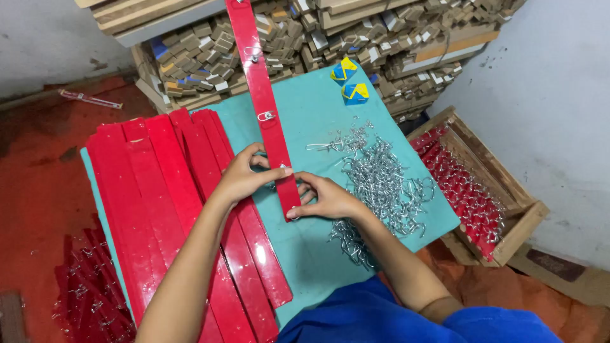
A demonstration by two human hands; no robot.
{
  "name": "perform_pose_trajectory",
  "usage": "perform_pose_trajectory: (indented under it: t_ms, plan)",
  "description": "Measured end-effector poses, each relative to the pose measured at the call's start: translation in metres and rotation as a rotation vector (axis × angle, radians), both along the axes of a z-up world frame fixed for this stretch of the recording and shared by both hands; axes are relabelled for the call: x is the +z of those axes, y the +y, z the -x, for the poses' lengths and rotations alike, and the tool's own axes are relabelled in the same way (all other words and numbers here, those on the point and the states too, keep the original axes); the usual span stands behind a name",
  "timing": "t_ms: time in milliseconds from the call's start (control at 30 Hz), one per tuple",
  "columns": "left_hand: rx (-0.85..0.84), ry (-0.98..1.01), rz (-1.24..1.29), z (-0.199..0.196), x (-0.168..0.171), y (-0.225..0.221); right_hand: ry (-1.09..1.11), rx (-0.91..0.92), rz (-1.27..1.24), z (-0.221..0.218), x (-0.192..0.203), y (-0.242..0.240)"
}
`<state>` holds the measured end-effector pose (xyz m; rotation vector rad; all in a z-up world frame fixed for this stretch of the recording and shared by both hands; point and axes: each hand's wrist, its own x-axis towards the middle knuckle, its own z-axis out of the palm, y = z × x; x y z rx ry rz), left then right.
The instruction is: Attaching metal clips to red plastic strips and placing the finished products into a wooden crate
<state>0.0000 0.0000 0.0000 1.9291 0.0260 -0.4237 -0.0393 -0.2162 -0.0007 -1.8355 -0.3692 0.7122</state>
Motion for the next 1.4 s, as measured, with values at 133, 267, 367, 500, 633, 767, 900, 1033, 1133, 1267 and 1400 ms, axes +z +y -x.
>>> perform_pose_trajectory:
  t_ms: [133,267,367,500,633,767,900,1033,1133,1267,1400]
  plan:
    - [-0.026,-0.003,-0.06,-0.003,-0.007,-0.002,-0.082,-0.052,0.036,0.005,-0.004,0.002]
    - [-0.041,-0.011,-0.024,-0.005,-0.013,0.003,-0.122,-0.074,0.058,0.012,0.0,0.007]
    - [-0.039,-0.012,0.112,-0.002,-0.013,0.003,-0.134,-0.098,0.053,0.017,-0.004,0.007]
    - [-0.026,-0.014,0.277,-0.01,-0.031,0.007,-0.161,-0.102,0.037,0.018,-0.006,0.008]
    - [-0.03,0.008,0.297,-0.009,-0.04,0.005,-0.147,-0.061,0.018,0.01,-0.008,-0.004]
    - [-0.058,0.053,0.324,-0.013,-0.05,0.008,-0.076,0.065,-0.048,-0.015,-0.013,-0.022]
    - [-0.103,0.096,0.343,-0.007,-0.037,0.003,-0.12,-0.169,-0.188,-0.053,-0.005,-0.034]
    - [-0.181,0.152,0.35,0.005,-0.027,-0.009,-0.198,-0.443,-0.359,-0.09,-0.008,-0.025]
    - [-0.18,0.201,0.337,0.012,-0.011,-0.017,-0.223,-0.566,-0.513,-0.097,0.002,-0.016]
    - [-0.139,0.307,0.319,0.025,0.022,-0.026,-0.203,-0.6,-0.518,-0.092,-0.002,-0.019]
    - [-0.198,0.37,0.067,0.027,0.021,-0.03,-0.276,-0.615,-0.544,-0.09,-0.022,-0.027]
